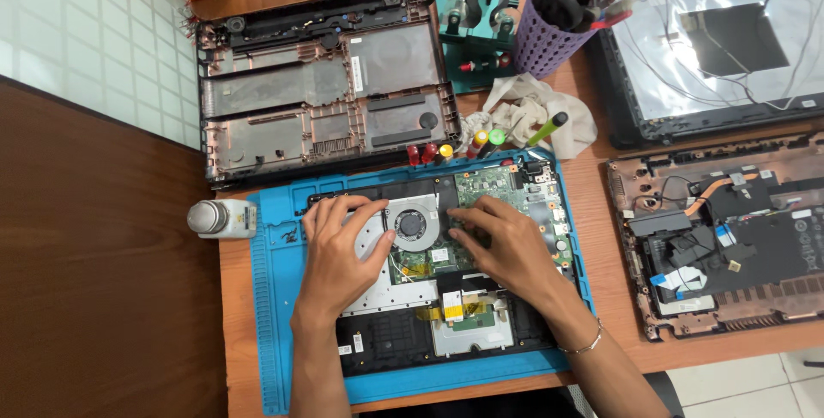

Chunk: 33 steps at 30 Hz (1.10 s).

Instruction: The person places a cooling fan and a heatsink onto a laptop motherboard, then connects several ribbon cables and small connectors by hand and using a screwdriver.

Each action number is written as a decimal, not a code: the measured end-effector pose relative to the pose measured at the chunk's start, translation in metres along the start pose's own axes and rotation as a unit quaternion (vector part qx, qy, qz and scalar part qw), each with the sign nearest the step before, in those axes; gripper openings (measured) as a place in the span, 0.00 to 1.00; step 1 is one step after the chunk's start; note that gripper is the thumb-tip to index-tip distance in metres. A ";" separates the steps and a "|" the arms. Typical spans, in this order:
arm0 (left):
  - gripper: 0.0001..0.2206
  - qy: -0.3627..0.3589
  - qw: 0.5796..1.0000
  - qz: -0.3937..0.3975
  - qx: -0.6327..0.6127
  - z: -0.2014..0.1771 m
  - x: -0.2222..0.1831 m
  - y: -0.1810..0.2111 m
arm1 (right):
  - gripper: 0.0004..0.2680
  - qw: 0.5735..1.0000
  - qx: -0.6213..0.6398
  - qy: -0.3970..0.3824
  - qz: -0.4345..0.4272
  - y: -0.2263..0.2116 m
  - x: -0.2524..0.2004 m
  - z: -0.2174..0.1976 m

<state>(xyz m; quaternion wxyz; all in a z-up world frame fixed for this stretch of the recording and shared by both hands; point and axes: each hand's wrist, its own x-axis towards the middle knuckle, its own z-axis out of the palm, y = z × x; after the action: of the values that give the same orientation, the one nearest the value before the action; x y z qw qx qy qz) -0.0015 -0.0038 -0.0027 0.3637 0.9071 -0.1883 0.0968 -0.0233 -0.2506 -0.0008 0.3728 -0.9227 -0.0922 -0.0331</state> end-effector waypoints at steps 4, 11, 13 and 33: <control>0.11 0.021 1.000 0.006 -0.020 0.000 0.001 0.005 | 0.10 1.000 0.008 -0.003 -0.023 -0.001 -0.002 -0.014; 0.03 0.041 0.998 0.043 -0.034 -0.009 0.005 0.024 | 0.13 0.999 0.032 0.019 -0.005 -0.012 -0.012 -0.051; 0.04 0.024 0.998 0.043 -0.031 -0.008 0.006 0.030 | 0.15 0.998 0.048 0.028 0.027 -0.013 -0.018 -0.060; 0.08 -0.152 0.974 0.076 -0.150 0.115 0.045 0.158 | 0.05 0.938 0.043 0.324 0.119 0.066 -0.125 -0.121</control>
<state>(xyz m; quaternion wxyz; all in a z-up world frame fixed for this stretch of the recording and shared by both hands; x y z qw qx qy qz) -0.0211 -0.2014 0.0276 0.4542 0.8295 -0.3219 -0.0443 -0.1322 -0.3988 0.0249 0.4229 -0.8495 0.1426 -0.2812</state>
